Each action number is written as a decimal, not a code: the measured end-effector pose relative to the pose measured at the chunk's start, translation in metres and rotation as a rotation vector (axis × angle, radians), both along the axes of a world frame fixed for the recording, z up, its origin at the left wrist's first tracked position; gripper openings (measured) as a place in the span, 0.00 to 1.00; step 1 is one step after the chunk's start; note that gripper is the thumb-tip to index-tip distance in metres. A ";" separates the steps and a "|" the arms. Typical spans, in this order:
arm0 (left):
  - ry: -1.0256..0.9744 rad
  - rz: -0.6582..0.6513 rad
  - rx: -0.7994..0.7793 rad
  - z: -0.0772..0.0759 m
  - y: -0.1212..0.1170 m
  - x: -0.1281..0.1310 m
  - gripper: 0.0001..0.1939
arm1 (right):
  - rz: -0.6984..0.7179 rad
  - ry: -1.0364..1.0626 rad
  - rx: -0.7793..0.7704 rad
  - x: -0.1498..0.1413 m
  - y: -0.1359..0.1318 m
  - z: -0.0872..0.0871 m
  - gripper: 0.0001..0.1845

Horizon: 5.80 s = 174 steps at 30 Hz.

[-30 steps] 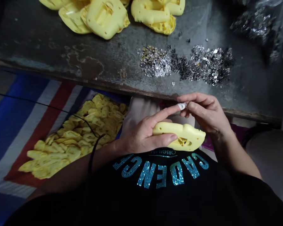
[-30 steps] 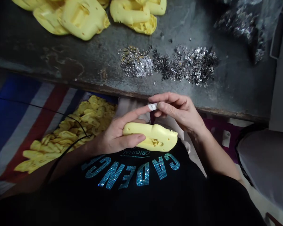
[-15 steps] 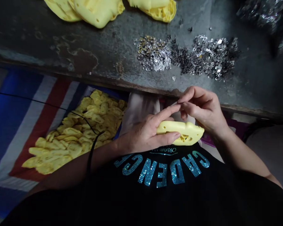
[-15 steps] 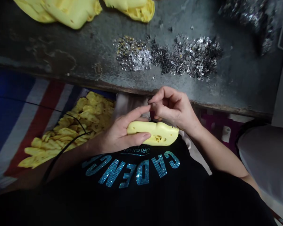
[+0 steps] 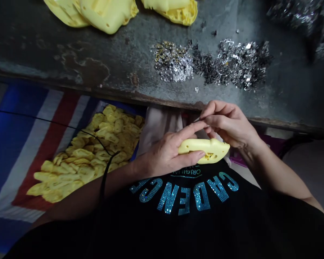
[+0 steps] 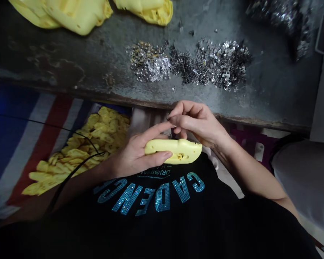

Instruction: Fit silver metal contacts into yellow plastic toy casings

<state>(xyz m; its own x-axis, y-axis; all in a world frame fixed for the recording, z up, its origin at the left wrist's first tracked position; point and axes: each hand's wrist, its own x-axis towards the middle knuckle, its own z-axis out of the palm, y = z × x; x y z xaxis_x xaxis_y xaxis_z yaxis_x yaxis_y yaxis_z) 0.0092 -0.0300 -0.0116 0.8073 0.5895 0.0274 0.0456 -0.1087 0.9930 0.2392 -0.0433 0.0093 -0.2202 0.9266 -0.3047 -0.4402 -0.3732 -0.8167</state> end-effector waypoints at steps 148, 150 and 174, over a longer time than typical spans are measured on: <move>-0.095 0.440 -0.667 0.033 0.009 0.027 0.16 | -0.236 -1.520 1.149 0.023 -0.033 0.007 0.21; -0.089 0.441 -0.658 0.033 0.008 0.027 0.16 | -0.258 -1.552 1.210 0.022 -0.036 -0.001 0.23; -0.089 0.424 -0.302 0.026 0.001 0.024 0.14 | -0.214 -1.020 0.684 0.032 -0.029 -0.002 0.26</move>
<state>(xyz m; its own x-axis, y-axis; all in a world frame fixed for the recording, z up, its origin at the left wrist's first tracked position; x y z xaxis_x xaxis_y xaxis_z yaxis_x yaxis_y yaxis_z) 0.0332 -0.0291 0.0141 0.4981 0.8564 -0.1360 -0.0628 0.1921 0.9794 0.2709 -0.0726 0.0072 0.0079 0.9504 0.3108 0.5091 0.2637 -0.8193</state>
